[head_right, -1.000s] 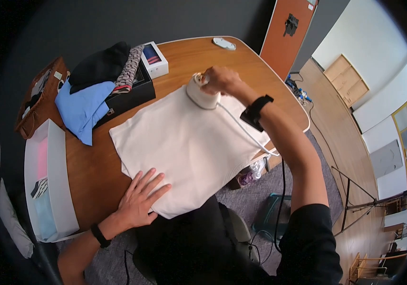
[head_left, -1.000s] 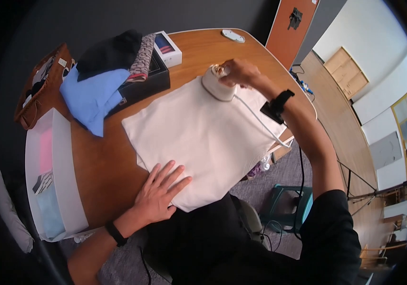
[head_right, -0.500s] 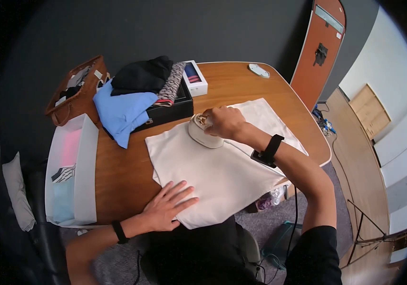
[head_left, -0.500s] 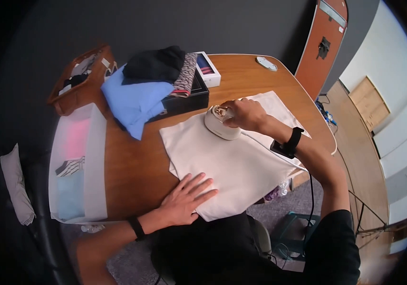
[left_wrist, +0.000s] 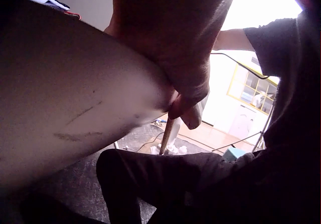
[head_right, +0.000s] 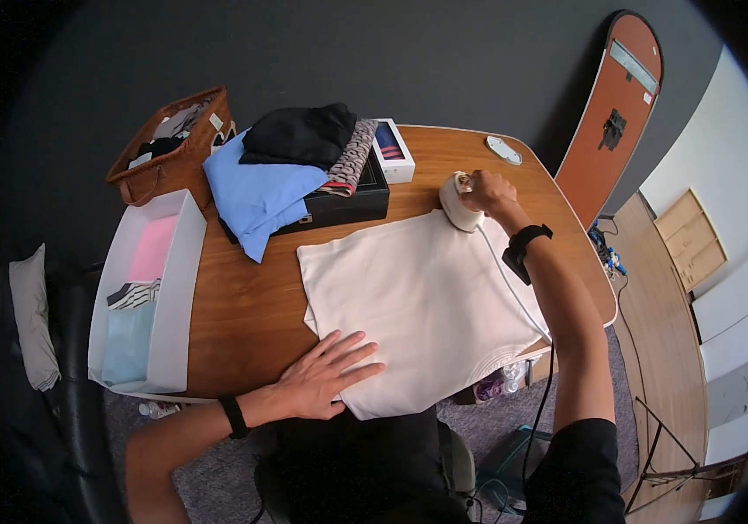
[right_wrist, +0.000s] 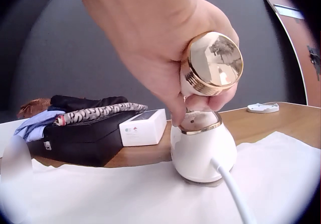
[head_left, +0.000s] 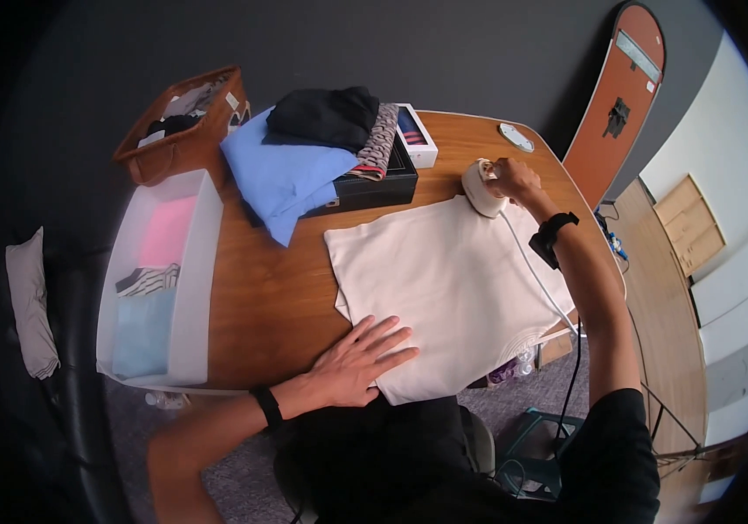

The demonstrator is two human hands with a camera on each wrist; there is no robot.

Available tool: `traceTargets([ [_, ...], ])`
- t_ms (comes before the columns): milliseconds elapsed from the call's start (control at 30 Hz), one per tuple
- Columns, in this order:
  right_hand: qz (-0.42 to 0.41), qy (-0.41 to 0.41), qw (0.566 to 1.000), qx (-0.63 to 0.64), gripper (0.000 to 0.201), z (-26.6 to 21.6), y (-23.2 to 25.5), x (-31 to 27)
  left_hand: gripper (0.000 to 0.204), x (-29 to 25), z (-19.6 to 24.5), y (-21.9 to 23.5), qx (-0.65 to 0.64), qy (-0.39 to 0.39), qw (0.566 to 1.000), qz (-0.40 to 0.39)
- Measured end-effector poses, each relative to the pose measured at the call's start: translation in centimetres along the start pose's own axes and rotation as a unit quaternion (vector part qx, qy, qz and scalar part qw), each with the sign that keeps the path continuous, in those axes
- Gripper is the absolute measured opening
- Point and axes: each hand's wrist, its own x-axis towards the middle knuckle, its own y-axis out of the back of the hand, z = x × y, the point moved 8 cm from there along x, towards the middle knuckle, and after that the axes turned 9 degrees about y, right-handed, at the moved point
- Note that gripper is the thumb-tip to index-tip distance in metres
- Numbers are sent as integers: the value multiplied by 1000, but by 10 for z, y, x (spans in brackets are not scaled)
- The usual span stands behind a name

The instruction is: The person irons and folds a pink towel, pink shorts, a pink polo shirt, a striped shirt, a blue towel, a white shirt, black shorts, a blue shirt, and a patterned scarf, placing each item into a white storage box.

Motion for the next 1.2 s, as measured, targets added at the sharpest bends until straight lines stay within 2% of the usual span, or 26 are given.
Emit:
traceTargets([
  [67,9,-9,1000,-2,42,5,9,-7,99,1,1,2,4,0,1000,-1],
  [200,19,57,998,5,44,0,12,-34,98,1,3,2,8,6,1000,-4],
  [233,-18,45,998,37,46,-15,20,-55,98,1,3,3,10,7,1000,-6],
  [333,-40,141,989,25,50,-45,17,-93,97,1,2,2,5,5,1000,-9],
  [433,-67,238,969,-20,56,-68,-7,-123,97,2,2,1,6,6,1000,-7],
  [467,-103,224,969,-15,57,-79,-9,-136,97,2,1,1,7,7,1000,-9],
  [567,-80,218,973,0,55,-81,-9,-141,97,2,3,1,9,10,1000,-14],
  [733,-23,141,990,-2,55,-36,-9,-92,97,2,3,3,8,12,1000,-6],
  [833,-27,72,997,13,52,-1,-4,-70,96,2,4,4,7,10,1000,2],
  [867,20,102,994,-13,52,4,1,-68,96,1,5,3,9,9,1000,1],
  [933,41,110,990,-79,52,9,5,-72,96,1,4,4,12,8,1000,2],
  [1000,36,126,989,-74,54,9,14,-91,95,3,3,5,20,8,1000,5],
  [1133,-39,155,987,-14,56,-8,29,-146,92,4,4,4,16,6,1000,7],
  [1200,-82,196,977,-16,62,-26,26,-179,89,4,6,4,12,9,1000,13],
])
